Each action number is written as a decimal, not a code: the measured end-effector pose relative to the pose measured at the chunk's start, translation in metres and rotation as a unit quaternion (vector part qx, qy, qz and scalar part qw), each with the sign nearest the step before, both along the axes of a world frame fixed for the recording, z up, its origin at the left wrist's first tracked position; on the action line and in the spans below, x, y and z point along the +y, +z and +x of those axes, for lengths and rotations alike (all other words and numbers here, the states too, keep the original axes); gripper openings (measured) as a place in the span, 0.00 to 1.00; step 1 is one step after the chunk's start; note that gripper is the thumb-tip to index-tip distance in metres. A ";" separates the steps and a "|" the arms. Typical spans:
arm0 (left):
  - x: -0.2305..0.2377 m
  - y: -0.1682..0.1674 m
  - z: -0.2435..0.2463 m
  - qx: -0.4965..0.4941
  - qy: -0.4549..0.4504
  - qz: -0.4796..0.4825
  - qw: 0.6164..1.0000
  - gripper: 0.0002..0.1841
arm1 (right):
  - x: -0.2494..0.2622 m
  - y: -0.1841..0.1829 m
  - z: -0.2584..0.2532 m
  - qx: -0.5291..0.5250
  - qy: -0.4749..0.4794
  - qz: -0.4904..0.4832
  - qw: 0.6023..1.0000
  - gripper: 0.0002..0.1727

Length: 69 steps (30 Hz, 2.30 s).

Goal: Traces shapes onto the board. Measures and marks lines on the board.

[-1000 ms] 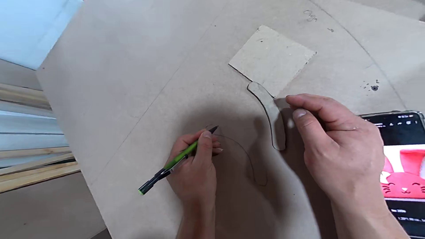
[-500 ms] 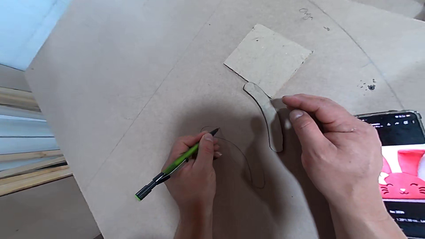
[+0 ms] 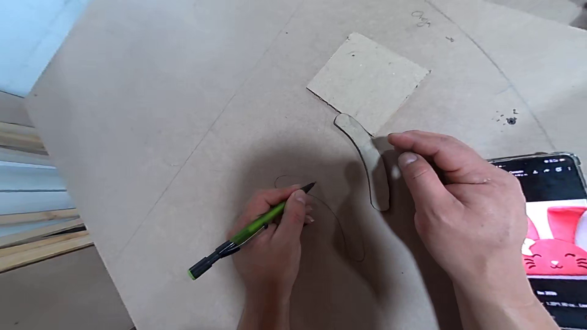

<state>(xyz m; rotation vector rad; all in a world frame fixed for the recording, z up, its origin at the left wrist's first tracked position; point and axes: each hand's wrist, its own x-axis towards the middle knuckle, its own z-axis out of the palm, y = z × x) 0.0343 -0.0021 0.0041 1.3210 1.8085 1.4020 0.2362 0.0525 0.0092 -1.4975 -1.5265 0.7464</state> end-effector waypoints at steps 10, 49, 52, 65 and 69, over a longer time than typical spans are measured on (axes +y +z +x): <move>-0.001 0.000 -0.001 0.008 -0.021 -0.011 1.000 0.04 | 0.000 0.004 -0.001 -0.012 0.000 -0.001 1.000 0.16; -0.002 0.000 0.003 0.015 0.034 -0.006 0.999 0.03 | 0.001 -0.001 0.000 -0.007 0.006 0.006 1.000 0.15; 0.002 0.002 0.001 -0.012 0.160 -0.002 0.987 0.03 | 0.001 0.000 -0.001 -0.011 0.009 0.001 1.000 0.16; 0.004 0.001 -0.001 -0.023 0.172 0.000 0.985 0.03 | 0.000 -0.001 -0.001 -0.015 -0.004 0.004 1.000 0.17; 0.005 0.000 -0.001 -0.015 0.174 -0.006 0.985 0.04 | 0.000 -0.002 -0.001 -0.014 -0.003 0.005 1.000 0.16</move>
